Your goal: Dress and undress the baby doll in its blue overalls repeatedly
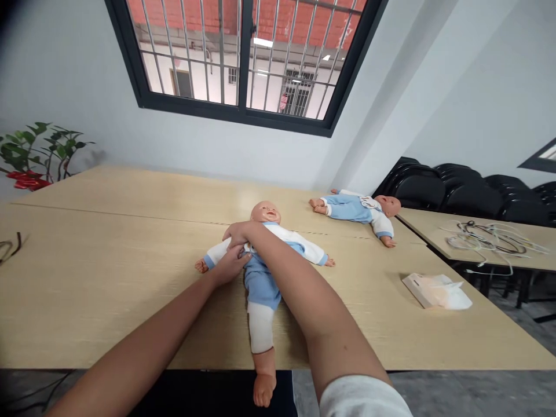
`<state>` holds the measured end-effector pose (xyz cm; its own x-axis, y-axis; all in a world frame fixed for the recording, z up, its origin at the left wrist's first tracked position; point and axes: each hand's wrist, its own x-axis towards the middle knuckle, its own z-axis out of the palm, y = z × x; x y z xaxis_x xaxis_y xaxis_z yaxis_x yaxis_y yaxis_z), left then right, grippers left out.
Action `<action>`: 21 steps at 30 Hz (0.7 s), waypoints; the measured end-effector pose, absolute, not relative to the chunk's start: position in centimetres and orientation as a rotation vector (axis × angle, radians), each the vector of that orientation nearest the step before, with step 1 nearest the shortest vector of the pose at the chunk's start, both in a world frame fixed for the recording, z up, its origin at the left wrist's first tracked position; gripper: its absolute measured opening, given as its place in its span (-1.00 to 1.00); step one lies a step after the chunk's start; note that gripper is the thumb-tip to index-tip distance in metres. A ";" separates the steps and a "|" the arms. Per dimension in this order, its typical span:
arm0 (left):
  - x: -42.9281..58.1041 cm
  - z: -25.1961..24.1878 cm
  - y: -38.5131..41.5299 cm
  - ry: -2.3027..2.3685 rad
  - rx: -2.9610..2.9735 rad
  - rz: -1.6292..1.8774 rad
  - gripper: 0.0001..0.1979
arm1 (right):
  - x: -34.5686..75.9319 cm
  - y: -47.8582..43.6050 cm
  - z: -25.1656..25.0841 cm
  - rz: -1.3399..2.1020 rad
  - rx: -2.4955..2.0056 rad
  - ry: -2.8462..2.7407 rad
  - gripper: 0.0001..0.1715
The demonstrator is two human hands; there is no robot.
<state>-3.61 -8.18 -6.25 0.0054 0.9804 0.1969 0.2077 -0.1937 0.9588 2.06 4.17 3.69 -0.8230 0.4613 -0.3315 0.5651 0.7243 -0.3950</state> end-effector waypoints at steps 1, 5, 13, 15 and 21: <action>-3.6 -6.1 -8.3 1.242 1.502 1.256 -0.74 | 2.1 4.1 3.6 -0.729 0.815 2.730 -0.56; -3.7 -5.3 -9.0 1.055 1.465 1.241 -0.64 | 2.5 3.4 3.8 -0.725 0.806 2.802 -0.67; -4.2 -5.8 -8.8 0.891 1.345 1.123 -0.59 | 3.5 2.2 4.7 -0.732 0.754 2.899 -0.71; -4.4 -5.7 -8.8 0.876 1.345 1.068 -0.60 | 3.6 2.2 4.8 -0.742 0.772 2.922 -0.75; -4.2 -5.3 -8.7 0.833 1.450 1.196 -0.44 | 5.5 2.1 5.6 -0.845 0.904 2.967 -0.83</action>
<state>-4.24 -8.74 -5.26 0.2628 0.9338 0.2427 -0.0955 -0.2252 0.9696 5.48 2.14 5.59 -0.8394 0.5376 -0.0798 0.4990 0.7043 -0.5049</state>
